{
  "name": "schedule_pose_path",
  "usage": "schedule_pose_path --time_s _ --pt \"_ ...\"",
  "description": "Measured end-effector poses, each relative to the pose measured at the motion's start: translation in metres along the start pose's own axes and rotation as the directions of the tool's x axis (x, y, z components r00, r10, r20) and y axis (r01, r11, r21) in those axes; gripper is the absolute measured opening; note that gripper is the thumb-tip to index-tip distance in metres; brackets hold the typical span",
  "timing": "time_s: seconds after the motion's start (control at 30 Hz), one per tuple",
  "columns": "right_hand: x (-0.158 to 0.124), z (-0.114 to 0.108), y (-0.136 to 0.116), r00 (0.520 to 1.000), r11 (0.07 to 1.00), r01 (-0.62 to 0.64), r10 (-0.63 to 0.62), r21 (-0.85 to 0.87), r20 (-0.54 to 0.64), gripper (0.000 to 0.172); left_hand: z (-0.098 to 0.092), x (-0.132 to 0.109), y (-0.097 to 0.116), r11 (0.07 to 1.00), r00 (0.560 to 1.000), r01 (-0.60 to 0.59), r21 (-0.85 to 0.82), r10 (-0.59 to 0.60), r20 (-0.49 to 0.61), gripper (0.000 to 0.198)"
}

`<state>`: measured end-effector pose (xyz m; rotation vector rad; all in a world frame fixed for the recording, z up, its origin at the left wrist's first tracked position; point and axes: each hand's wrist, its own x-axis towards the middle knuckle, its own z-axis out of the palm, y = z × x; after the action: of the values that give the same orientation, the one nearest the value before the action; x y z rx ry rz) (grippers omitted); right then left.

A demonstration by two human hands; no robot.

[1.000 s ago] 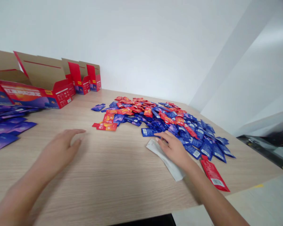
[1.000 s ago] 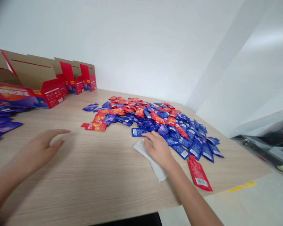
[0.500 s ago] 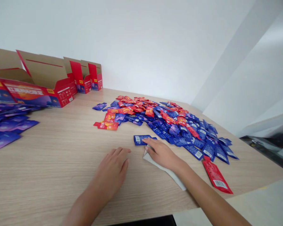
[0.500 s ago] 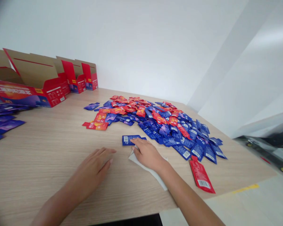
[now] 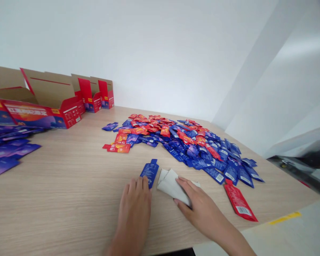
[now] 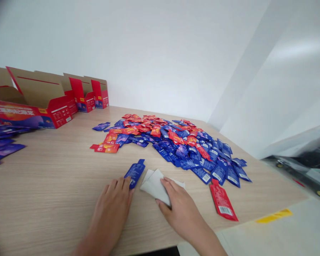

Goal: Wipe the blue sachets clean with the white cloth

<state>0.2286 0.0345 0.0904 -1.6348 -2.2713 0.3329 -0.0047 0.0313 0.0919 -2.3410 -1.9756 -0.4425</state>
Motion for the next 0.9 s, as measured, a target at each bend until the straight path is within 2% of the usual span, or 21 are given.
schedule_pose_path --time_s 0.1,0.27,0.33,0.43,0.5,0.57,0.67,0.73,0.8,0.9 --pt "-0.007 -0.003 0.005 0.999 0.999 -0.006 0.008 0.033 -0.041 0.051 -0.005 -0.006 0.005 0.999 0.999 0.043 0.010 -0.043 -0.004 0.043" --pt "-0.011 -0.015 0.011 0.985 0.968 -0.080 0.113 0.237 -0.132 0.042 -0.007 -0.002 0.002 0.992 0.995 0.093 -0.080 -0.092 0.025 0.046" --pt "-0.013 -0.016 0.015 0.965 0.941 -0.128 0.191 0.312 -0.181 0.042 -0.009 -0.001 0.000 0.988 0.995 0.088 -0.126 -0.081 0.057 0.042" --pt "-0.014 -0.011 0.022 0.908 0.893 -0.199 0.323 0.404 -0.266 0.046 -0.011 -0.002 -0.001 0.981 0.992 0.070 -0.181 -0.049 0.118 0.047" --pt "-0.014 -0.006 0.025 0.867 0.866 -0.229 0.389 0.444 -0.312 0.051 -0.009 -0.002 0.002 0.975 0.990 0.035 -0.219 -0.003 0.143 0.049" --pt "-0.015 -0.002 0.026 0.840 0.850 -0.247 0.427 0.465 -0.334 0.053 -0.002 -0.002 0.007 0.966 0.988 -0.058 -0.254 0.092 0.123 0.042" --pt "-0.015 0.000 0.025 0.830 0.836 -0.250 0.445 0.489 -0.337 0.052 0.016 -0.001 0.015 0.927 0.955 -0.294 -0.234 0.297 -0.022 0.051" --pt "-0.015 -0.001 0.025 0.828 0.831 -0.247 0.448 0.498 -0.337 0.052 0.028 -0.004 0.019 0.903 0.919 -0.393 -0.174 0.383 -0.091 0.054" --pt "-0.016 -0.002 0.026 0.830 0.826 -0.243 0.449 0.508 -0.332 0.053 0.035 -0.007 0.020 0.902 0.912 -0.411 -0.134 0.404 -0.073 0.058" --pt "-0.016 -0.001 0.027 0.832 0.820 -0.234 0.447 0.523 -0.329 0.052 0.033 -0.010 0.021 0.925 0.934 -0.354 -0.137 0.356 -0.008 0.060"
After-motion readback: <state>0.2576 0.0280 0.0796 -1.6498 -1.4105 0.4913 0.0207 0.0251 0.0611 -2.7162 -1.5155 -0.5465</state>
